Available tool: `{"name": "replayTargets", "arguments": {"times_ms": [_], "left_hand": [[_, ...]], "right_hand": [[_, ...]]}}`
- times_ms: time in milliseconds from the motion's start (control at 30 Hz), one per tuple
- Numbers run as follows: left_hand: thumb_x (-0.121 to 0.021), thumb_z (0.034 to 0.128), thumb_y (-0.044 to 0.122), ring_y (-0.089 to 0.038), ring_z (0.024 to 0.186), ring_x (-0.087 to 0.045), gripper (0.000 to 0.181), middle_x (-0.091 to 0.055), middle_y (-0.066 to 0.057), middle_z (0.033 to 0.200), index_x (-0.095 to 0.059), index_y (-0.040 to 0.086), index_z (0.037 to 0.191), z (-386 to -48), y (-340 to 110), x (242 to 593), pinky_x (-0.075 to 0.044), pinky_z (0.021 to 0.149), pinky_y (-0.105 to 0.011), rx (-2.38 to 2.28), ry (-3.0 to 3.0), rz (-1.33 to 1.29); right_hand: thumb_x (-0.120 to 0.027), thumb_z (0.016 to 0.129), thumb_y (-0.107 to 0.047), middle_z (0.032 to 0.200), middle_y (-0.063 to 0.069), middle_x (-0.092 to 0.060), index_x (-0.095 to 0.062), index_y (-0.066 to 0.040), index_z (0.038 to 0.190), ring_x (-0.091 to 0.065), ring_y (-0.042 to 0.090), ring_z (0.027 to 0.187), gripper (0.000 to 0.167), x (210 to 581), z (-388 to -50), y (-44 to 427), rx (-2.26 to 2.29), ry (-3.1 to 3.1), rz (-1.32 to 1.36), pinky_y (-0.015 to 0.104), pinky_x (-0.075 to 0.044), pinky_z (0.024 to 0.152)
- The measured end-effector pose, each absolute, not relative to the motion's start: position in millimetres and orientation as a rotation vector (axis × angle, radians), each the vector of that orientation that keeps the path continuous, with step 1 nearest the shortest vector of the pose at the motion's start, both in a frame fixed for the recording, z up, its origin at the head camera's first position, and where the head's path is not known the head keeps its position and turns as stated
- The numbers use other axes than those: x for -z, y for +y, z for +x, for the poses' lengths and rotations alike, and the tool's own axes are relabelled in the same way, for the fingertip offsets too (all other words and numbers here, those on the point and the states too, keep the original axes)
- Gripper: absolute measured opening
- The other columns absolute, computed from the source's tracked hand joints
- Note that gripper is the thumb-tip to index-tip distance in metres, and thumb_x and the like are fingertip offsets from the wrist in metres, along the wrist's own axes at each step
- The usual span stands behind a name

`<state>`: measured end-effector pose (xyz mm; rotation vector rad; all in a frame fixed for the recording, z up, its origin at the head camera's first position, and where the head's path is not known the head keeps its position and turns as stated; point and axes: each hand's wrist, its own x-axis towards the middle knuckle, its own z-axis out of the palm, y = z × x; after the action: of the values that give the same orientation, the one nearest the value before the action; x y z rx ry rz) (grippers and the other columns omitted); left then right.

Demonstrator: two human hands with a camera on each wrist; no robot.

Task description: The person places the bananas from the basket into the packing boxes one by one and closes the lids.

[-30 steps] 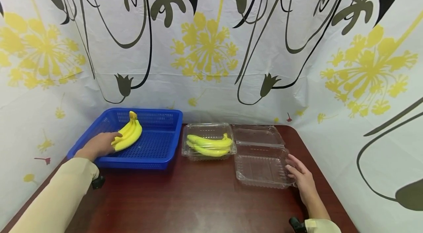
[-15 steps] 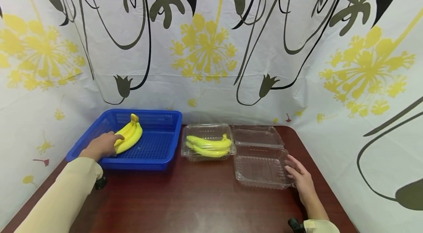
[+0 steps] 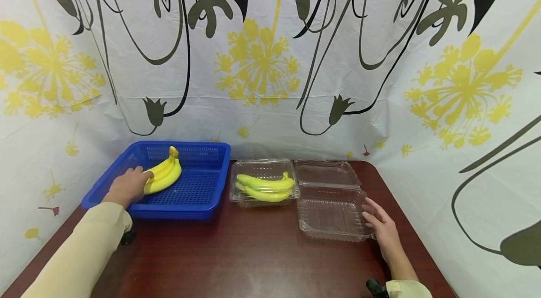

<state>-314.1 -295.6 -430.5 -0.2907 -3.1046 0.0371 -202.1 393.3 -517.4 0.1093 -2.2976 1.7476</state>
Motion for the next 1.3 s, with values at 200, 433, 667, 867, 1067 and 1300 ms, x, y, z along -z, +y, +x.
{"name": "replayTargets", "arguments": {"times_ms": [200,433,667,867,1067,1300], "left_hand": [[-0.060,0.0882,-0.003,-0.033,0.081,-0.054,0.022,-0.059,-0.017,0.091,-0.065,0.001,0.110,-313.4,-295.3,427.1,-0.046,0.064,-0.049,0.005,-3.075,-0.294],[-0.063,0.0863,-0.004,-0.037,0.092,-0.057,0.029,-0.063,-0.019,0.102,-0.068,0.000,0.115,-315.9,-301.4,428.5,-0.047,0.077,-0.052,0.106,-3.066,-0.340],[-0.073,0.0813,0.001,-0.038,0.095,-0.057,0.032,-0.062,-0.019,0.104,-0.070,-0.001,0.113,-310.2,-302.2,421.2,-0.047,0.081,-0.052,0.143,-3.007,-0.452],[-0.070,0.0823,-0.002,-0.036,0.092,-0.053,0.034,-0.060,-0.017,0.101,-0.069,-0.001,0.116,-305.5,-304.2,418.1,-0.045,0.077,-0.050,0.219,-2.974,-0.489],[-0.070,0.0862,0.003,-0.037,0.095,-0.048,0.035,-0.057,-0.018,0.101,-0.065,-0.003,0.121,-299.8,-304.2,411.5,-0.044,0.080,-0.052,0.263,-2.911,-0.507],[-0.068,0.0893,0.006,-0.035,0.094,-0.047,0.038,-0.056,-0.019,0.104,-0.061,-0.003,0.125,-292.9,-303.5,402.8,-0.044,0.076,-0.050,0.242,-2.857,-0.499]], "right_hand": [[-0.050,0.103,-0.020,0.122,-0.012,-0.059,-0.033,-0.001,0.149,-0.057,0.000,0.104,0.053,516.3,-201.6,393.6,-1.742,-2.303,0.105,0.018,-0.048,0.076],[-0.050,0.103,-0.019,0.123,-0.009,-0.059,-0.034,-0.001,0.149,-0.057,-0.002,0.102,0.052,516.2,-199.9,394.0,-1.743,-2.301,0.096,0.019,-0.048,0.076],[-0.050,0.103,-0.019,0.123,-0.010,-0.058,-0.034,-0.002,0.149,-0.057,-0.001,0.103,0.052,517.2,-199.6,391.3,-1.747,-2.307,0.064,0.018,-0.047,0.077],[-0.044,0.100,-0.001,0.129,-0.011,-0.055,-0.028,-0.006,0.153,-0.054,-0.002,0.110,0.056,517.4,-201.8,397.4,-1.815,-2.376,0.102,0.026,-0.045,0.077],[-0.041,0.099,0.002,0.133,-0.013,-0.053,-0.023,-0.008,0.154,-0.052,-0.003,0.112,0.059,515.9,-198.3,402.7,-1.826,-2.423,0.156,0.026,-0.044,0.078],[-0.045,0.100,0.001,0.132,-0.012,-0.053,-0.021,-0.005,0.154,-0.053,-0.001,0.114,0.060,515.6,-199.2,399.0,-1.878,-2.338,0.282,0.015,-0.044,0.083]]}}
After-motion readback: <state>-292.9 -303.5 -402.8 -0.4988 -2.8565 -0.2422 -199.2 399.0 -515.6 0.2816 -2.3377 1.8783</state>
